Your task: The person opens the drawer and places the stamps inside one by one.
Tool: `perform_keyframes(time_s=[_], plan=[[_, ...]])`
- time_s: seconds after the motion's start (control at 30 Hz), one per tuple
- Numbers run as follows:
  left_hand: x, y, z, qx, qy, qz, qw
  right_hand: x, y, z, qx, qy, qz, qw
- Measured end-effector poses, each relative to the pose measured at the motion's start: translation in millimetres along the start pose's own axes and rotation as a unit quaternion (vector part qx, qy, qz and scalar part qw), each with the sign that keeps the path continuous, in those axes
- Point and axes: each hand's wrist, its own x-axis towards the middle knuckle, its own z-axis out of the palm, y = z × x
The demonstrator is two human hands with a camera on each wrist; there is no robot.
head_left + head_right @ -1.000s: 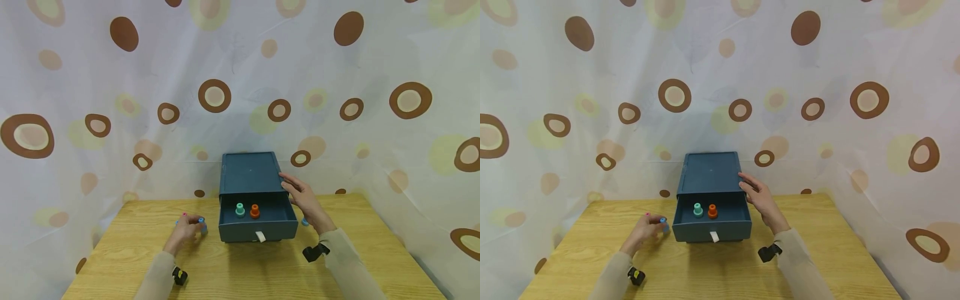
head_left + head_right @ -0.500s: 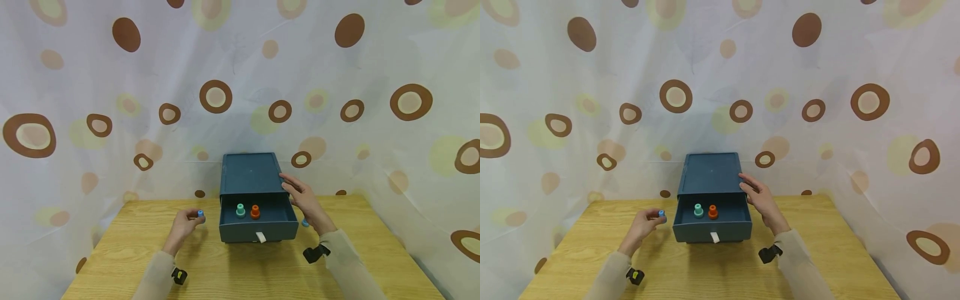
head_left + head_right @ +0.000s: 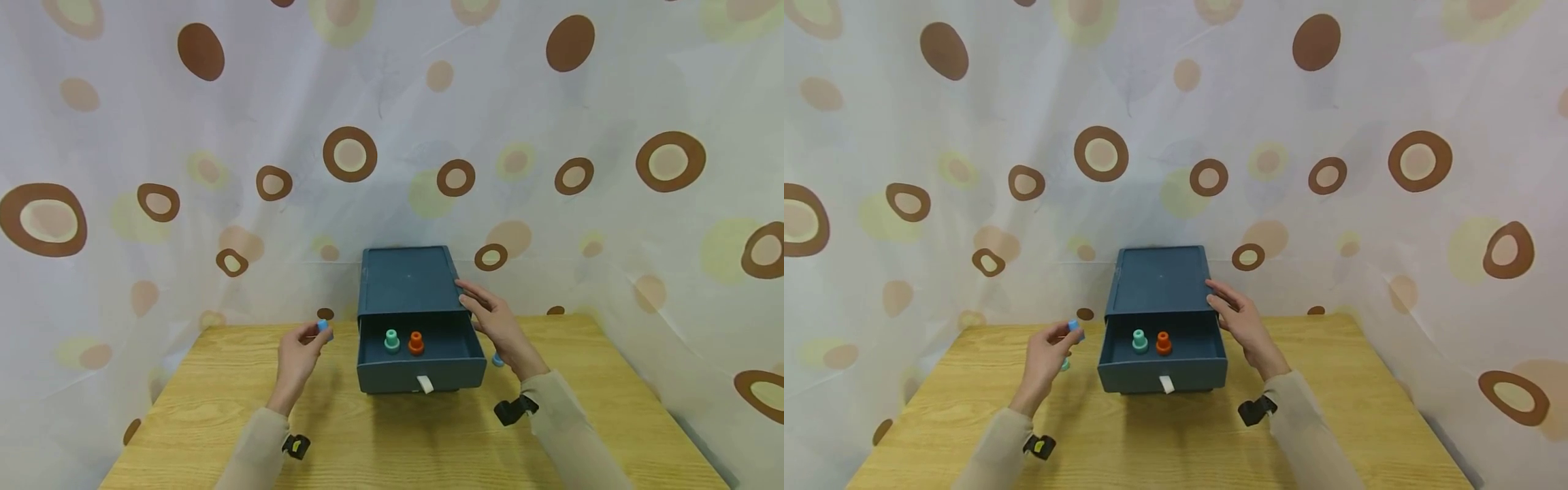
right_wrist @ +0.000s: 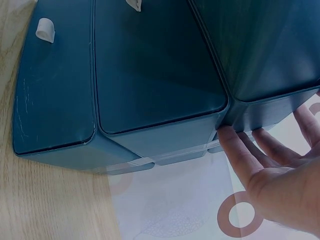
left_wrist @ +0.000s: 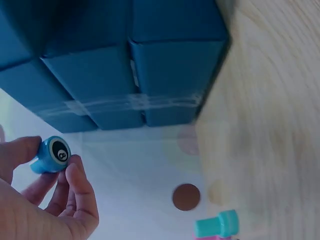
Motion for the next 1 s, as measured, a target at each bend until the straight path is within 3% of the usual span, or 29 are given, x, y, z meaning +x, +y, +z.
perform_keyframes(time_s=[0.33,0.57,0.83,1.0], plan=[[-6.4,21.5,6.9,-0.028,0.036,0.051,0.9977,0,1,-1.2,0.002,0.001,0.001,1.000],[-9.7,27.9,8.0,-0.057,0.043,0.054,0.9960,1,3,0.0,0.000,0.002,0.003,1.000],[-26.9,69.6,3.0,-0.065,0.025,0.077,0.9946,-1,-1,1.7,0.002,-0.003,-0.001,1.000],[-33.3,85.4,2.8,-0.072,0.008,0.094,0.9930,-1,-1,0.7,0.004,0.000,-0.001,1.000]])
